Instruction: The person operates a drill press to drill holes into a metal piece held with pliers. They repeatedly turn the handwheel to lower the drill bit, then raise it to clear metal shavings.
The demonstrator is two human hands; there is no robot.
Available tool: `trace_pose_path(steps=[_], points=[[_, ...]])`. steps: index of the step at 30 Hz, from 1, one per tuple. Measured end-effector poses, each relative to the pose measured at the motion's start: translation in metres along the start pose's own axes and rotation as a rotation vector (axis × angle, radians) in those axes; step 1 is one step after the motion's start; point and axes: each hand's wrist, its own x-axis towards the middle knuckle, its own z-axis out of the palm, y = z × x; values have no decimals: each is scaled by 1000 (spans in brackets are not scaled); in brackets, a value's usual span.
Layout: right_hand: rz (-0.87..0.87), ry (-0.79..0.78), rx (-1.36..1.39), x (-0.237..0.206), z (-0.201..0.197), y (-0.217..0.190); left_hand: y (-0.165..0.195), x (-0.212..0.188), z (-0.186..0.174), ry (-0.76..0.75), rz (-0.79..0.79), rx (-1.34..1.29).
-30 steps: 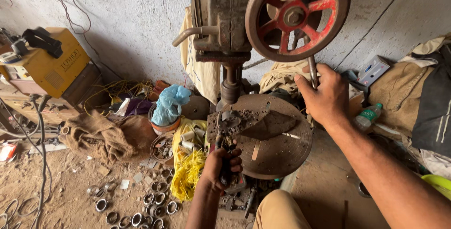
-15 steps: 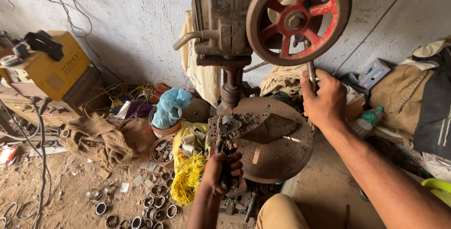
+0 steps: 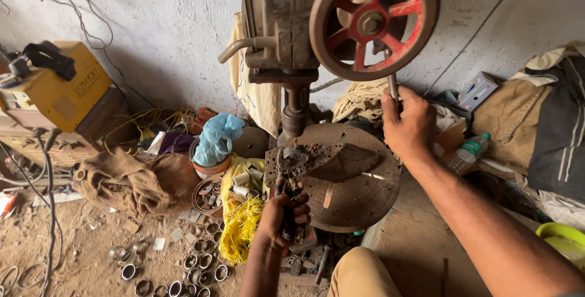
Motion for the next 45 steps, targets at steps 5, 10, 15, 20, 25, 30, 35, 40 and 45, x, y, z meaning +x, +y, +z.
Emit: trace_pose_path(steps=[5, 10, 15, 20, 25, 30, 35, 40, 45], points=[[-47, 7, -103, 0, 0, 2, 1, 4, -4, -96, 22, -4], [-52, 32, -33, 0, -1, 1, 1, 5, -6, -66, -16, -26], [-13, 7, -1, 1, 1, 3, -1, 4, -5, -46, 6, -26], [-60, 34, -38, 1, 1, 4, -2, 4, -3, 2, 12, -53], [3, 10, -45, 3, 1, 1, 0, 4, -2, -32, 8, -49], [3, -9, -72, 4, -2, -2, -1, 5, -2, -31, 16, -45], [-20, -7, -62, 5, -4, -3, -1, 6, -4, -73, 7, -48], [-40, -10, -137, 6, -6, -3, -1, 7, -5, -88, -4, -70], [-16, -37, -87, 6, -7, -1, -1, 4, -4, -39, 10, -38]])
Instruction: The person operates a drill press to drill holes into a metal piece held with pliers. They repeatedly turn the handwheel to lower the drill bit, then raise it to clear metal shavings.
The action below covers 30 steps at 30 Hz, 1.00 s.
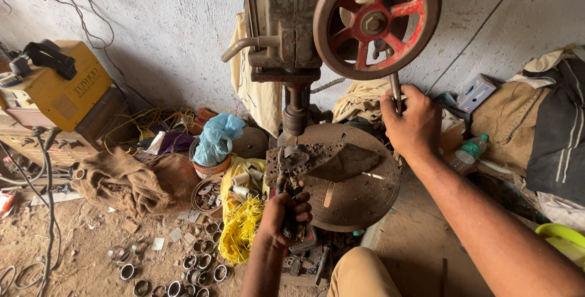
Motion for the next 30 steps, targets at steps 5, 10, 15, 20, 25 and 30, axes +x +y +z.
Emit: trace_pose_path(steps=[5, 10, 15, 20, 25, 30], points=[[64, -32, 10, 0, -1, 0, 0, -2, 2, -6, -12, -18], [38, -23, 3, -1, -3, -1, 0, -3, 1, -25, -24, -17], [86, -80, -102, 0, 3, 6, 0, -3, -2, -21, -20, -19], [28, -171, -355, 15, 15, 7, 1, -1, -1, -38, -10, -19], [359, -366, -138, 21, -6, -16, -2, -3, 0, -27, 0, -17], [515, -416, 132, 21, -22, -31, -3, -4, 4, -46, 16, -14]])
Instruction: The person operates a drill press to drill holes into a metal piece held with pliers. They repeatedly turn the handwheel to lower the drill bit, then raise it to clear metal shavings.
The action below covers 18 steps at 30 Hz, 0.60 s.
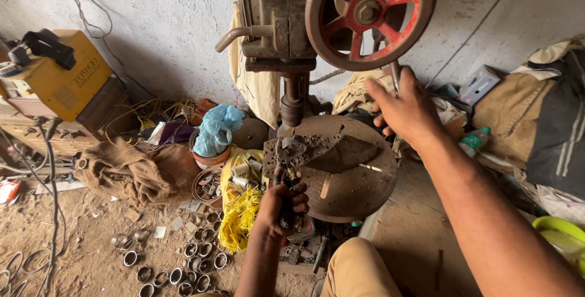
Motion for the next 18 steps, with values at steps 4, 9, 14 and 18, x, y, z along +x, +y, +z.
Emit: trace_pose_path(steps=[4, 9, 14, 18], points=[[-297, 284, -330, 16, 20, 15, 1, 2, 0, 2, 16, 23], [-377, 358, -307, 30, 32, 43, 0, 4, 1, 35, 9, 15], [-479, 380, -243, 21, 28, 40, 0, 1, 3, 36, -6, -32], [-433, 370, -180, 16, 27, 35, 1, 2, 2, 61, -17, -3]])
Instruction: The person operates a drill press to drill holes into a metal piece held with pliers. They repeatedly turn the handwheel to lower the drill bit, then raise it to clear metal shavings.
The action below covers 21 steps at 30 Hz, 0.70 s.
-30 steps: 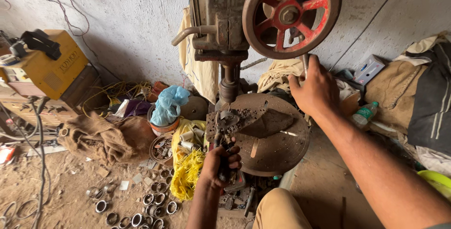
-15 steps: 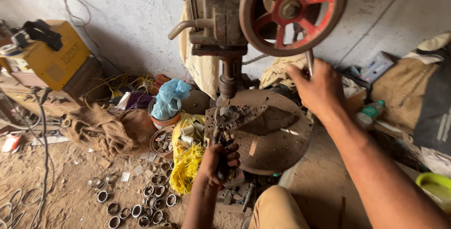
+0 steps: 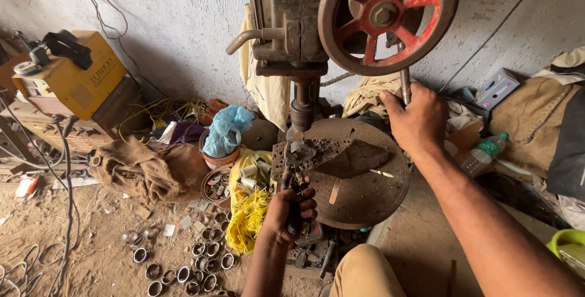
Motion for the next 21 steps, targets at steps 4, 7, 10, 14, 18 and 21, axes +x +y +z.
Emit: trace_pose_path(steps=[4, 7, 10, 14, 18, 21], points=[[-69, 45, -10, -1, 4, 7, -1, 2, -2, -28, -4, -10], [-59, 57, -30, 0, 10, 13, -2, 2, -3, -48, 3, -3], [72, 2, -11, 1, 15, 14, -3, -1, -3, -23, 7, 4], [-9, 50, -20, 1, 15, 13, -1, 0, -2, -49, 13, 1], [27, 44, -19, -2, 14, 16, -4, 1, -5, -41, 13, 4], [-10, 68, -58, -3, 18, 21, -3, 4, -8, -55, 6, 14]])
